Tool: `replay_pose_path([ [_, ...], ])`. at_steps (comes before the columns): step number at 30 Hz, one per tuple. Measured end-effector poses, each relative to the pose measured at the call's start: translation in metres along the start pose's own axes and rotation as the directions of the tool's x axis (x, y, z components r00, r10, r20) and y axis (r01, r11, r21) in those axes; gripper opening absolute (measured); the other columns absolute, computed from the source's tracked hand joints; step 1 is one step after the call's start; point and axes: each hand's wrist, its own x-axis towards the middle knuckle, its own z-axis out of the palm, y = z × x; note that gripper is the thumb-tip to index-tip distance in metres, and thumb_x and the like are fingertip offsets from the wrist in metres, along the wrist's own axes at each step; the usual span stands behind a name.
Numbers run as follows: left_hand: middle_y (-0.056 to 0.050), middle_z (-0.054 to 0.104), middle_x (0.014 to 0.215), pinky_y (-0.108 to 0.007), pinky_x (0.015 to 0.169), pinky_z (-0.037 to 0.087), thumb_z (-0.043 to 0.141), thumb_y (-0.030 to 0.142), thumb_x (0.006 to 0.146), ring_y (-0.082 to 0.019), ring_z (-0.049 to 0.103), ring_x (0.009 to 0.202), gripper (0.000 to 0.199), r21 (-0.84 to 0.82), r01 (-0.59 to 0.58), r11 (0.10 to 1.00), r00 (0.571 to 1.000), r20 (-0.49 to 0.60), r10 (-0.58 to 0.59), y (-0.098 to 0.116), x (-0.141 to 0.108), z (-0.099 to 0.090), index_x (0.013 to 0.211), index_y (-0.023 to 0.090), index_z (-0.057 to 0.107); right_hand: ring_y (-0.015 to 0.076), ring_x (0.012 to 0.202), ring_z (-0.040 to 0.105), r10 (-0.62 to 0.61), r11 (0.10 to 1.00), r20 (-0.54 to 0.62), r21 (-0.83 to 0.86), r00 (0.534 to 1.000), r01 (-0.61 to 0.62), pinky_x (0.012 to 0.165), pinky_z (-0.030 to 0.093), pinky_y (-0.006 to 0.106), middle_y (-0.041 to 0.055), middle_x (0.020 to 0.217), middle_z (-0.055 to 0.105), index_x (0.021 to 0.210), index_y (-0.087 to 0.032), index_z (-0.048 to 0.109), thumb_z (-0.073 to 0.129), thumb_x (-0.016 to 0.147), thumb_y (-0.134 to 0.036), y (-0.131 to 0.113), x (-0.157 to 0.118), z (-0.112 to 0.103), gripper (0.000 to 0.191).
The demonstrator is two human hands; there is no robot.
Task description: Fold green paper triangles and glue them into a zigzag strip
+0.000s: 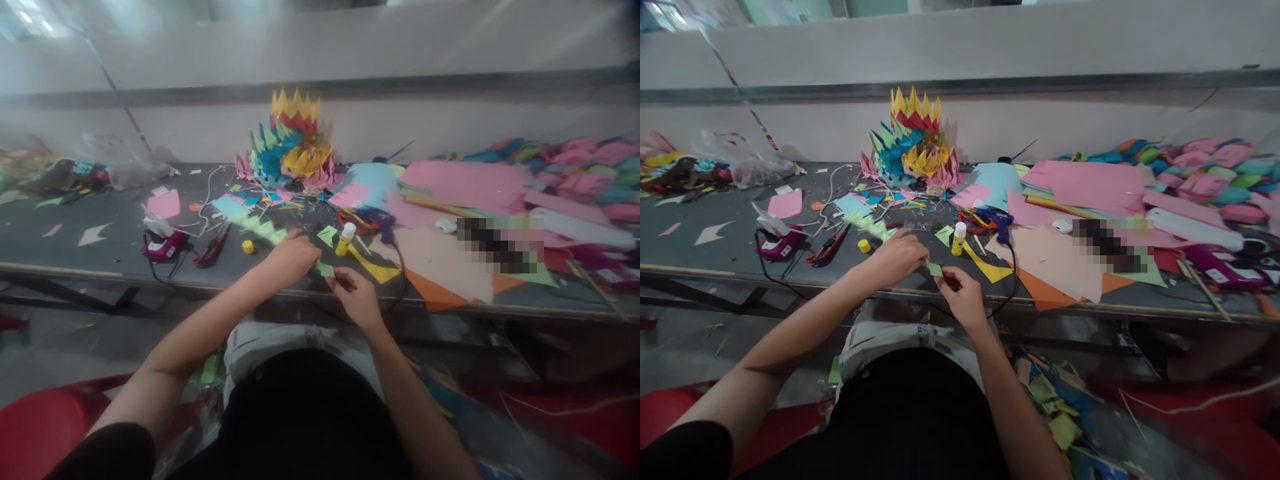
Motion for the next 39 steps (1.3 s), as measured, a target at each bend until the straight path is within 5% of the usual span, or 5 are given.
replay_pose_path([
  [4,-0.006,0.066,0.077,-0.040,0.098,0.029,0.045,0.017,0.084,-0.021,0.058,0.086,0.018,-0.014,-0.037,0.999,0.999,-0.029,0.037,0.005,0.003,0.005,0.080,0.016,0.063,0.0148,0.064,0.055,-0.038,0.990,0.027,-0.133,0.999,0.041,0.061,0.044,0.026,0.0019,0.071,0.063,0.081,-0.016,0.064,0.057,0.077,-0.042,0.001,0.001,-0.007,0.027],
  [13,-0.006,0.069,0.089,-0.040,0.099,0.030,0.052,0.024,0.084,-0.019,0.061,0.090,0.021,-0.202,0.079,0.976,0.995,0.081,-0.064,-0.003,-0.008,0.015,0.102,0.018,0.061,0.0176,0.072,0.061,-0.039,0.978,0.072,-0.202,0.997,0.052,0.066,0.046,0.027,0.0044,0.083,0.068,0.090,-0.017,0.065,0.055,0.078,-0.040,0.000,0.002,-0.008,0.028],
  [18,-0.005,0.068,0.099,-0.040,0.102,0.028,0.054,0.029,0.084,-0.019,0.060,0.097,0.026,-0.273,0.092,0.958,0.996,0.044,-0.083,-0.010,-0.014,0.026,0.108,0.020,0.058,0.0196,0.074,0.064,-0.008,0.977,0.061,-0.214,0.998,0.021,0.067,0.047,0.029,0.0061,0.084,0.070,0.104,-0.018,0.060,0.057,0.077,-0.040,-0.001,0.005,-0.005,0.035],
  [28,-0.005,0.066,0.104,-0.040,0.102,0.030,0.053,0.023,0.084,-0.017,0.060,0.097,0.033,-0.393,0.132,0.910,0.991,0.041,-0.126,-0.020,-0.022,0.034,0.116,0.018,0.053,0.0174,0.064,0.062,-0.060,0.948,0.085,-0.308,0.995,0.083,0.060,0.044,0.028,0.0032,0.075,0.068,0.101,-0.020,0.061,0.053,0.081,-0.041,0.001,0.008,-0.005,0.031],
  [39,-0.008,0.060,0.117,-0.037,0.095,0.039,0.055,0.016,0.080,-0.021,0.053,0.109,0.032,-0.363,0.114,0.925,0.986,-0.074,-0.151,-0.021,-0.028,0.042,0.112,0.018,0.057,0.0202,0.088,0.058,-0.178,0.814,0.211,-0.517,0.961,0.264,0.077,0.047,0.032,0.0073,0.096,0.058,0.100,-0.021,0.063,0.047,0.085,-0.036,-0.007,0.019,-0.004,0.026],
])
